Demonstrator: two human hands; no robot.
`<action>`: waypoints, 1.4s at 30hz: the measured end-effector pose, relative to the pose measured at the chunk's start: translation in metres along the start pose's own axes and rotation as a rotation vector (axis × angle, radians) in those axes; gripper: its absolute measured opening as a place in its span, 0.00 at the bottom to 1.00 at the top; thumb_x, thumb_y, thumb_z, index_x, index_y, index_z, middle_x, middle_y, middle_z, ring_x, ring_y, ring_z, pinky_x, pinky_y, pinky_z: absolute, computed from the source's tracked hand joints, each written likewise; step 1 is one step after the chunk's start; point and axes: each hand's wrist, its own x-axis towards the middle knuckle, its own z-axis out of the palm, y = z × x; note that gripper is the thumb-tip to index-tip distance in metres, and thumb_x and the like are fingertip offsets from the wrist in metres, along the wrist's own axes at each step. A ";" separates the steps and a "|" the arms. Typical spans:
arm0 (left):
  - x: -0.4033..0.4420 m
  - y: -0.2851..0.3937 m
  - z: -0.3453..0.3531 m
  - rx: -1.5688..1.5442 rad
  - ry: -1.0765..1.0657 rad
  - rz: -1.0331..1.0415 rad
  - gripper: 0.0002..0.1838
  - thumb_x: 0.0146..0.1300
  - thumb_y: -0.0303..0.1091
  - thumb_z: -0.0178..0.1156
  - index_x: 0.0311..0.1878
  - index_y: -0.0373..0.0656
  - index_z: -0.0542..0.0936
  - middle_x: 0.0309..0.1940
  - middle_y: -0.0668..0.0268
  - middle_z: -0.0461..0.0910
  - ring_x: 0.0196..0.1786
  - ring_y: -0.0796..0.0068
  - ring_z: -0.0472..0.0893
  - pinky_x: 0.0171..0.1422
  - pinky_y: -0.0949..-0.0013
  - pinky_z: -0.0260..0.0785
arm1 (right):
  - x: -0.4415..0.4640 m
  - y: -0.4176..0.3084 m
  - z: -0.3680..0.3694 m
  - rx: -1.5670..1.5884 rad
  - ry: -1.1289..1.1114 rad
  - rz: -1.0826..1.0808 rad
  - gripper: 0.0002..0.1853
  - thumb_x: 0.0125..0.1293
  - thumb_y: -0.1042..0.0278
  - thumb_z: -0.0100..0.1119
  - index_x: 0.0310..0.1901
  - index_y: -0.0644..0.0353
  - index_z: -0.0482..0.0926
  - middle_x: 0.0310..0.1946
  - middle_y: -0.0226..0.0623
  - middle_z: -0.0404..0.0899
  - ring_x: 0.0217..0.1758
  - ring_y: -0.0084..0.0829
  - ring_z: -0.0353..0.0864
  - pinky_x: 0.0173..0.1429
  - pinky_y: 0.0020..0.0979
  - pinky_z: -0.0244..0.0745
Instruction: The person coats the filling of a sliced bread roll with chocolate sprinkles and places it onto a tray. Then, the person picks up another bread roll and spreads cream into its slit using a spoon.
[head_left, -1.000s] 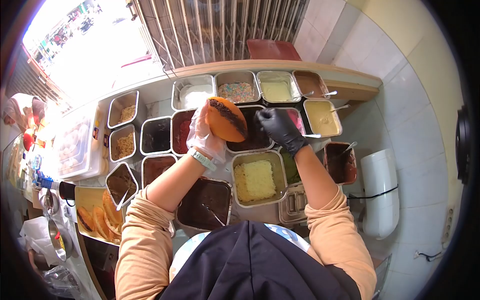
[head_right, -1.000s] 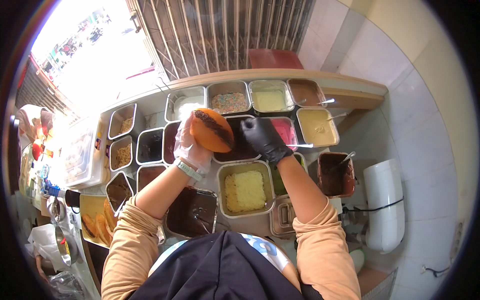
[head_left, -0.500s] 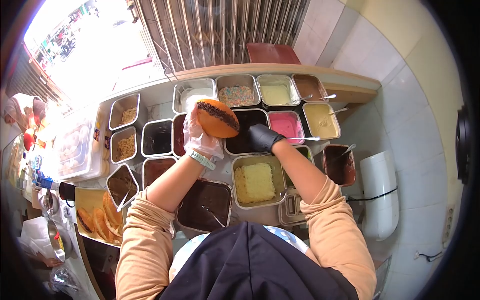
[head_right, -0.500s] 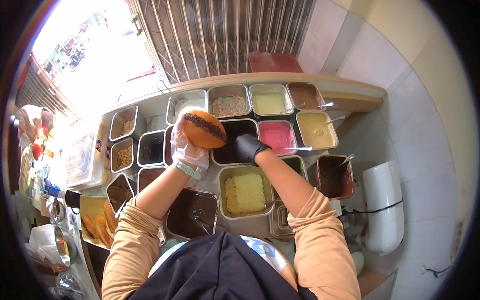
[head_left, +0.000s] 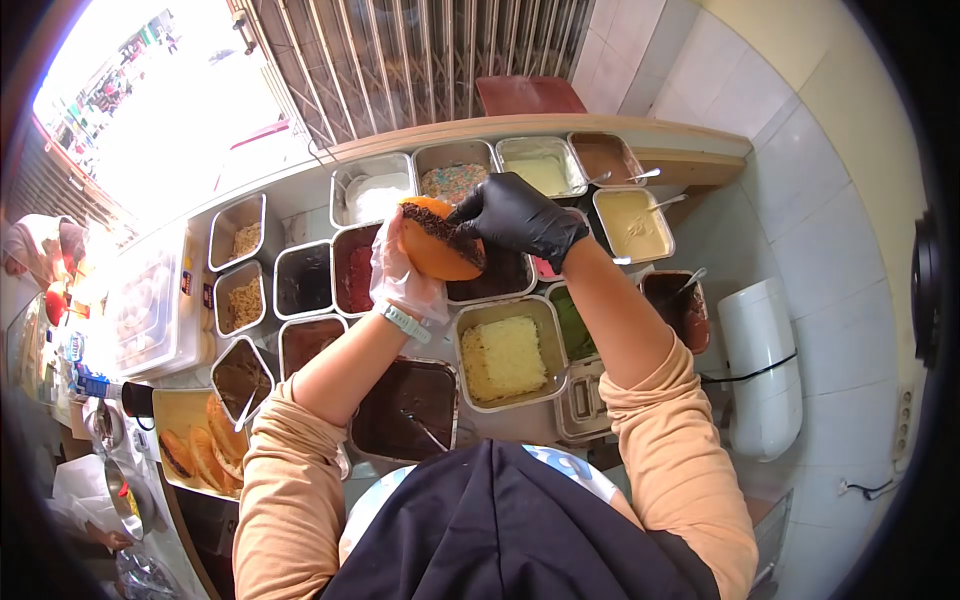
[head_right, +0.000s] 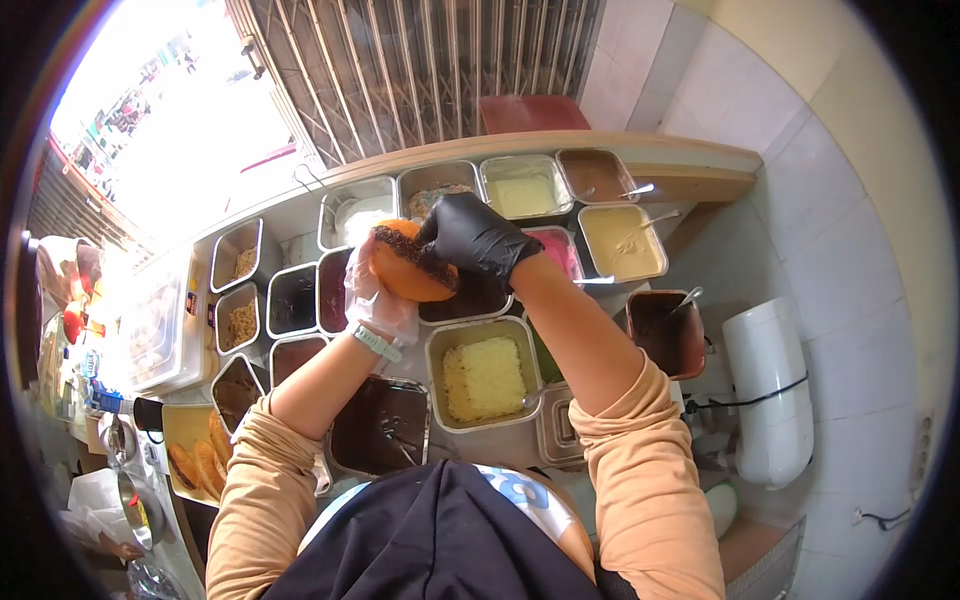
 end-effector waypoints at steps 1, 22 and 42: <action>0.000 0.001 -0.002 -0.001 -0.007 -0.007 0.25 0.64 0.51 0.57 0.55 0.43 0.72 0.52 0.57 0.77 0.54 0.57 0.77 0.64 0.51 0.68 | 0.001 -0.002 0.001 -0.024 -0.001 0.001 0.11 0.51 0.69 0.67 0.39 0.58 0.87 0.31 0.48 0.84 0.31 0.34 0.85 0.43 0.30 0.77; 0.004 0.001 -0.008 -0.053 0.073 -0.044 0.28 0.63 0.57 0.56 0.58 0.47 0.70 0.52 0.59 0.76 0.55 0.56 0.76 0.63 0.47 0.70 | -0.012 0.011 0.002 -0.131 -0.062 0.018 0.14 0.51 0.74 0.61 0.41 0.58 0.86 0.34 0.50 0.84 0.34 0.37 0.85 0.44 0.31 0.77; 0.003 0.008 -0.006 -0.101 0.150 0.076 0.22 0.62 0.52 0.59 0.52 0.49 0.73 0.50 0.61 0.78 0.54 0.59 0.78 0.63 0.50 0.70 | -0.012 0.073 0.088 -0.309 -0.110 -0.137 0.08 0.53 0.69 0.59 0.33 0.62 0.84 0.30 0.55 0.81 0.36 0.51 0.83 0.40 0.41 0.77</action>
